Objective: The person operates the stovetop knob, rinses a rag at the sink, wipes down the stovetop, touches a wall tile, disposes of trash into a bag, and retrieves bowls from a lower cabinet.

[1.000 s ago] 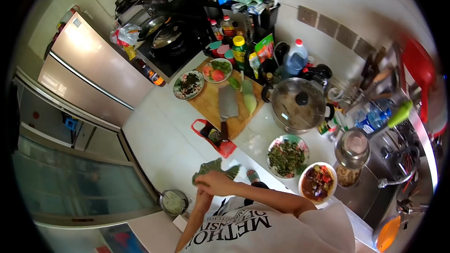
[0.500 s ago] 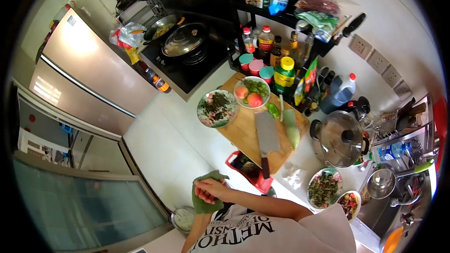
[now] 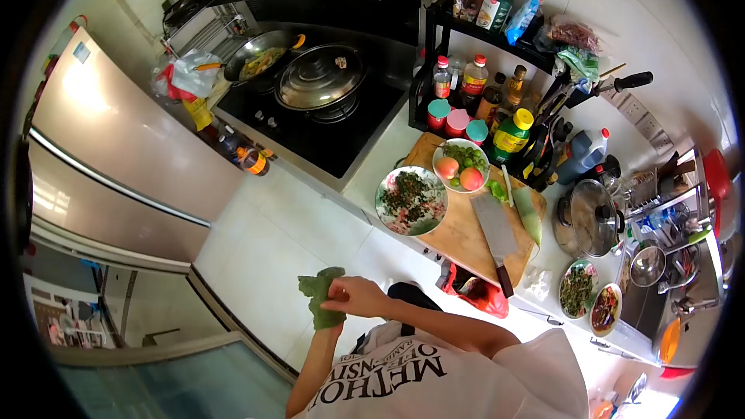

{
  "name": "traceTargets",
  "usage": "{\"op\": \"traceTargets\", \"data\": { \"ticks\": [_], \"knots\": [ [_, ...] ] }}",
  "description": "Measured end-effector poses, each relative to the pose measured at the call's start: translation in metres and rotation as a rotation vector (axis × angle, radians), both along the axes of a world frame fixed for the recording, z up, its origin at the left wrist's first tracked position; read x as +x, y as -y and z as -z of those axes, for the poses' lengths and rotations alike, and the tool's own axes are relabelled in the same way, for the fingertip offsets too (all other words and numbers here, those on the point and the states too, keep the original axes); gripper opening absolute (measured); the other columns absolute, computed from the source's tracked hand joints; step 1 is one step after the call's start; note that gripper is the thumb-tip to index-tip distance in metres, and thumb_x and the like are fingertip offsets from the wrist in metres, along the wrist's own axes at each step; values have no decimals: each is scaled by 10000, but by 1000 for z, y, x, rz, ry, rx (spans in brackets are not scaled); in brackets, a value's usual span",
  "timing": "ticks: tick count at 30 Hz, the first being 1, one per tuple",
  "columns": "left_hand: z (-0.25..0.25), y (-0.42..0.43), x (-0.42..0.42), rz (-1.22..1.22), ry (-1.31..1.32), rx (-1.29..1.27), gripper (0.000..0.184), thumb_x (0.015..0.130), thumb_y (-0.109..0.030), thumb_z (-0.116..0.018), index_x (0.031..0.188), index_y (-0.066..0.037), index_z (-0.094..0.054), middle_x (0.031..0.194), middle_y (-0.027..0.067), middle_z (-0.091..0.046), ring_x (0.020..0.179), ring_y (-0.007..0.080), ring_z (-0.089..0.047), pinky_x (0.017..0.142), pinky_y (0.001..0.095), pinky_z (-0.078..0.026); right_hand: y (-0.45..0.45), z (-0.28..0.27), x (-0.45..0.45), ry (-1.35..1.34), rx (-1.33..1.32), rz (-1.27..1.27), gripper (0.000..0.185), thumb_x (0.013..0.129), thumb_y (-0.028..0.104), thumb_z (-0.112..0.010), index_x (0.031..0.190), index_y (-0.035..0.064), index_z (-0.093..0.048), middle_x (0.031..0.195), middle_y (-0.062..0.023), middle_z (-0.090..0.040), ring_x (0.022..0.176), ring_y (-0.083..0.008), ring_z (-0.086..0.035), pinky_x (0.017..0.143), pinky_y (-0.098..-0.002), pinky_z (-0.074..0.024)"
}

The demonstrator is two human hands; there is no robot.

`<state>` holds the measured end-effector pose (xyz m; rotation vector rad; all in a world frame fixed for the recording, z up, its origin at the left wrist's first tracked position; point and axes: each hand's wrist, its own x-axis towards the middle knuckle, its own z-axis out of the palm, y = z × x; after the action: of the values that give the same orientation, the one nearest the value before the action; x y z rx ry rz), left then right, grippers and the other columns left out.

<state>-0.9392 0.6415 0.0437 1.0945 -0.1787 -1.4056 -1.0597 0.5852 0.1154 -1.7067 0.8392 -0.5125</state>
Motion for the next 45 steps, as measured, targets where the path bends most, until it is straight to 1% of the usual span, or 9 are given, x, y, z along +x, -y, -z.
{"op": "traceTargets", "data": {
  "ticks": [2,8,15,19,21,22,32,36,45],
  "knots": [
    [-11,21,17,102,64,-125,414,922,-390,-404,1138,-62,-536,1094,29,-577,921,114,-533,814,246,-412,9,5,21,17,-182,40,210,793,219,-677,831,38,-578,700,-67,-607,630,-161,-576,560,-262,-460],
    [-10,81,71,210,-6,-108,505,950,-413,-359,1243,-19,-474,1228,82,-528,1103,180,-500,944,292,-376,67,31,71,109,31,15,151,767,144,-637,840,28,-572,743,-104,-612,675,-235,-599,617,-323,-477],
    [-31,186,105,-110,423,-69,413,918,-309,-487,1205,-12,-492,1042,65,-567,882,158,-543,795,300,-449,165,43,106,334,176,87,69,827,69,-579,860,21,-543,710,-13,-570,636,-108,-560,604,-264,-485],
    [4,265,124,303,1046,-395,399,822,-101,-563,1194,23,-485,1050,146,-545,931,269,-522,832,388,-432,213,91,90,673,654,475,169,872,160,-556,984,37,-524,865,-34,-558,797,-116,-562,639,-286,-495],
    [46,304,121,487,1483,-273,421,803,-43,-536,1208,47,-461,1181,235,-478,1082,378,-468,907,431,-400,229,111,72,218,593,838,271,877,218,-560,1079,48,-500,934,-47,-555,851,-123,-558,641,-306,-505],
    [49,314,110,553,1487,-283,434,821,-48,-515,1234,58,-435,1307,283,-360,1197,444,-359,979,447,-348,230,126,62,138,594,859,306,876,230,-563,1111,51,-485,941,-47,-558,837,-128,-564,636,-307,-507],
    [90,399,53,1105,1931,-584,648,850,-399,-534,1391,-114,-318,1468,245,-109,1343,448,-100,1031,609,-132,236,106,31,226,417,971,144,861,19,-522,1002,-1,-537,861,-68,-602,747,-146,-618,588,-270,-521],
    [96,446,2,1069,1970,-608,699,859,-371,-519,1392,-4,-257,1469,264,-60,1358,435,-37,1054,585,-86,233,100,32,262,465,1113,135,864,18,-514,994,-1,-543,886,-70,-614,757,-138,-621,617,-259,-519],
    [135,616,-139,601,1951,-169,741,872,-374,-471,1395,55,-168,1476,248,-61,1378,371,-23,1097,488,-59,227,54,44,517,580,1212,141,909,32,-475,1022,-28,-535,914,-90,-619,828,-133,-605,710,-254,-500]
  ]
}}
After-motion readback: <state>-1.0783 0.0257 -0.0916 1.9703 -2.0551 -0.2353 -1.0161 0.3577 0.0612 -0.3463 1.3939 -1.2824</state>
